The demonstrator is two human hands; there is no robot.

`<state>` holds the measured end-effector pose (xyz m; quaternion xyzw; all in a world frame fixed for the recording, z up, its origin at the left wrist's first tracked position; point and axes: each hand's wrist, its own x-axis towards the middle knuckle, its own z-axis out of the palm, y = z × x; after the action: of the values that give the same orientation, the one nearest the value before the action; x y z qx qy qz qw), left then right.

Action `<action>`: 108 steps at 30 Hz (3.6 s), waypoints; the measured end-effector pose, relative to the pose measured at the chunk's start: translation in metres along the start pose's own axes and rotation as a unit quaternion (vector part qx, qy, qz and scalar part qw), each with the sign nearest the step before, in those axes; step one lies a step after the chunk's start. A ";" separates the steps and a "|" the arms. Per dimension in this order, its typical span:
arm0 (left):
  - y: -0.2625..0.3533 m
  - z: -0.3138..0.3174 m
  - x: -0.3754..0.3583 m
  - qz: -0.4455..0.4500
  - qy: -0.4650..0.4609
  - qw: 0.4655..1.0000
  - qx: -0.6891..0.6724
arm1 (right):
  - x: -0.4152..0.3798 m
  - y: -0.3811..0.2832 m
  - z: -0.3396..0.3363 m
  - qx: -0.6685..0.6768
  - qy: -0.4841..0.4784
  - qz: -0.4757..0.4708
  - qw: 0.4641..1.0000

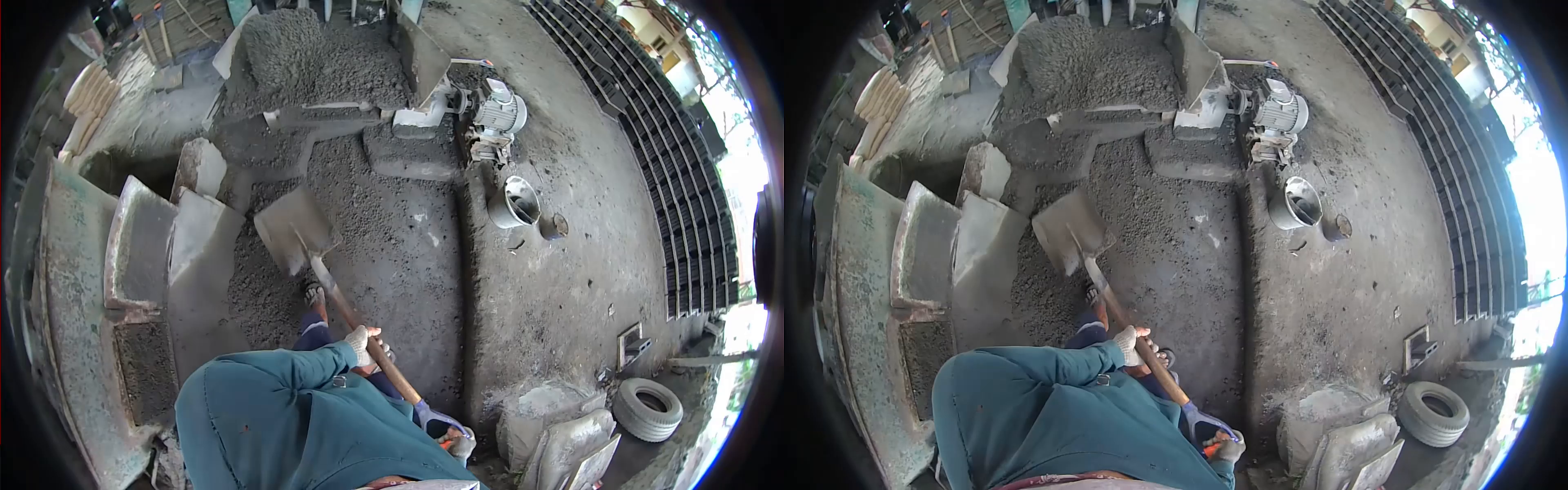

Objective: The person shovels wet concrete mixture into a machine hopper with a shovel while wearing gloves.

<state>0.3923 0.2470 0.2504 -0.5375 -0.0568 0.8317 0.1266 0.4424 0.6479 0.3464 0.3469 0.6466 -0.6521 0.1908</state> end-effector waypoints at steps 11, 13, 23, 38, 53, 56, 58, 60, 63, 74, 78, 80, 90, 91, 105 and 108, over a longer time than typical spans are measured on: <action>0.245 0.063 0.038 0.156 -0.230 0.951 -0.135 | -0.041 -0.209 0.365 -0.293 -0.350 -0.576 0.678; 0.292 0.112 0.022 0.228 -0.204 0.942 -0.142 | -0.016 -0.208 0.424 -0.301 -0.246 -0.548 0.741; 0.598 0.233 0.050 0.314 0.065 0.944 -0.077 | 0.188 -0.140 0.778 -0.116 -0.285 -0.077 0.948; 0.453 0.220 0.125 0.319 0.262 0.898 0.154 | 0.217 -0.164 0.621 -0.117 -0.046 0.025 0.992; 0.508 0.181 0.106 0.380 0.401 0.768 0.325 | 0.189 -0.129 0.704 -0.139 -0.147 -0.005 0.979; 0.412 0.226 0.098 0.259 0.259 0.896 0.251 | 0.225 -0.161 0.594 -0.219 0.003 -0.056 0.974; 0.371 0.239 0.129 0.250 0.154 0.948 0.123 | 0.218 -0.187 0.569 -0.251 0.037 -0.078 0.964; 0.343 0.241 0.146 0.225 0.168 0.958 0.049 | 0.171 -0.217 0.568 -0.249 0.037 -0.099 0.963; 0.321 0.205 0.135 0.211 0.000 0.977 -0.030 | 0.178 -0.193 0.504 -0.341 -0.009 -0.418 0.842; 0.223 0.083 0.074 0.224 0.147 0.962 0.047 | 0.002 -0.146 0.331 -0.397 -0.097 -0.372 0.833; 0.101 0.038 0.094 0.076 0.083 0.992 -0.056 | 0.002 -0.054 0.197 0.168 -0.017 0.172 0.970; 0.060 0.061 0.053 -0.030 0.142 0.985 -0.093 | -0.019 -0.026 0.171 0.132 0.079 0.209 0.966; 0.167 -0.093 0.183 0.012 0.121 0.982 0.144 | -0.032 0.119 0.330 -0.034 0.215 0.061 0.974; 0.211 -0.086 0.183 0.040 0.100 0.978 0.180 | -0.027 0.094 0.384 0.015 0.214 0.135 0.967; 0.440 -0.038 0.141 0.121 0.224 0.853 0.455 | -0.009 0.138 0.610 0.301 -0.108 0.190 0.928; 0.488 0.006 0.119 0.128 0.115 0.913 0.370 | 0.033 0.067 0.688 0.241 -0.069 0.174 0.952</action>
<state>0.2675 -0.1895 0.0361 -0.5470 0.3397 0.7344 0.2142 0.3256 -0.0233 0.2228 0.4436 0.3851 -0.7675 0.2565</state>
